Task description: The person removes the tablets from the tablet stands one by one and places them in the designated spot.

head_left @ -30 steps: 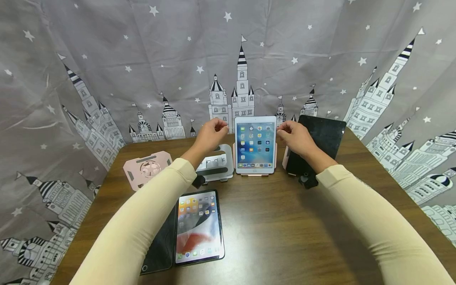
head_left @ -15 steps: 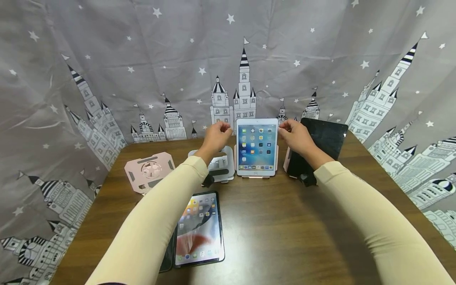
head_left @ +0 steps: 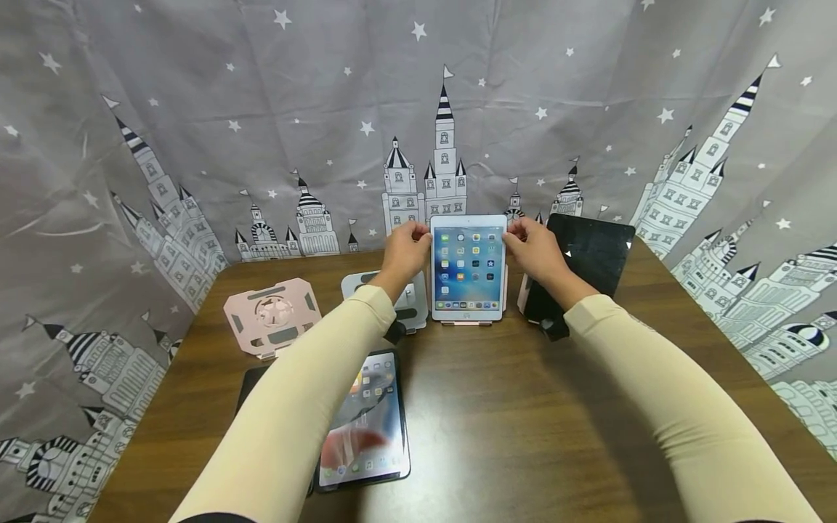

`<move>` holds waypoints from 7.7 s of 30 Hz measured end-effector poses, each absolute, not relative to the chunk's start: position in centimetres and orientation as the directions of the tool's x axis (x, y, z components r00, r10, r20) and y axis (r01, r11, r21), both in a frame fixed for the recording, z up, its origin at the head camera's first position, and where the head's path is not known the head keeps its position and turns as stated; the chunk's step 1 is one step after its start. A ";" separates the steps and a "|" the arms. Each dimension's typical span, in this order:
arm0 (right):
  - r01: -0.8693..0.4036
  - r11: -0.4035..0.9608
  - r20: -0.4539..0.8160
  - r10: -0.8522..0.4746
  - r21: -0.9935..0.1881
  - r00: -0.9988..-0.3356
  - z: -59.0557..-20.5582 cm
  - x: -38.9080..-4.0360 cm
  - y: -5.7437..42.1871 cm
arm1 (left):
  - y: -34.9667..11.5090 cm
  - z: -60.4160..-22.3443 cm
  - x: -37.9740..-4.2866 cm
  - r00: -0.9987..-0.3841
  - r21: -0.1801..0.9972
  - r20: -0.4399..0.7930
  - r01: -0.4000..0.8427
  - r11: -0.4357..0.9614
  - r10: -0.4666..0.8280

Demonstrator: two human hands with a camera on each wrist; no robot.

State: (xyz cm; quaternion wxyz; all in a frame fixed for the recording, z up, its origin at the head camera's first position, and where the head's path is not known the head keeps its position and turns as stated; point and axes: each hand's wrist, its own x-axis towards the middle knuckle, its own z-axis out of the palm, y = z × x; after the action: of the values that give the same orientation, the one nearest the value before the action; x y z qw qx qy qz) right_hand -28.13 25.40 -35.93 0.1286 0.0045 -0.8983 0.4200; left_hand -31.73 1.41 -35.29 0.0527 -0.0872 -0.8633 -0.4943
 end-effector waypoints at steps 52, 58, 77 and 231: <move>-0.158 0.510 0.273 0.158 -0.846 -0.949 -34.6 -24.7 24.5 | 1.3 -34.1 -28.7 -0.988 0.962 0.152 0.157 0.222 0.042; -0.154 0.480 0.252 0.145 -0.864 -0.957 -34.5 -23.8 23.9 | 0.6 -34.3 -28.0 -0.988 0.968 0.144 0.151 0.198 0.049; -0.118 0.371 0.175 0.125 -0.921 -0.977 -35.4 -21.7 22.7 | -1.2 -35.3 -25.5 -0.991 0.977 0.119 0.129 0.171 0.068; 0.087 0.640 -0.230 -0.144 -0.764 -0.962 -43.8 -18.0 19.3 | -5.9 -42.9 -19.2 -0.957 0.798 -0.259 -0.136 0.587 0.132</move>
State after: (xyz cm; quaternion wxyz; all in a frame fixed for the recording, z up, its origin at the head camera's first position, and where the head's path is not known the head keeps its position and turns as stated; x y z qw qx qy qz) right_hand -18.04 19.29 -43.80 -0.1361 0.0158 -0.8951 0.4242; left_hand -19.15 -5.91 -42.89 -0.1471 0.0011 -0.8785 -0.4546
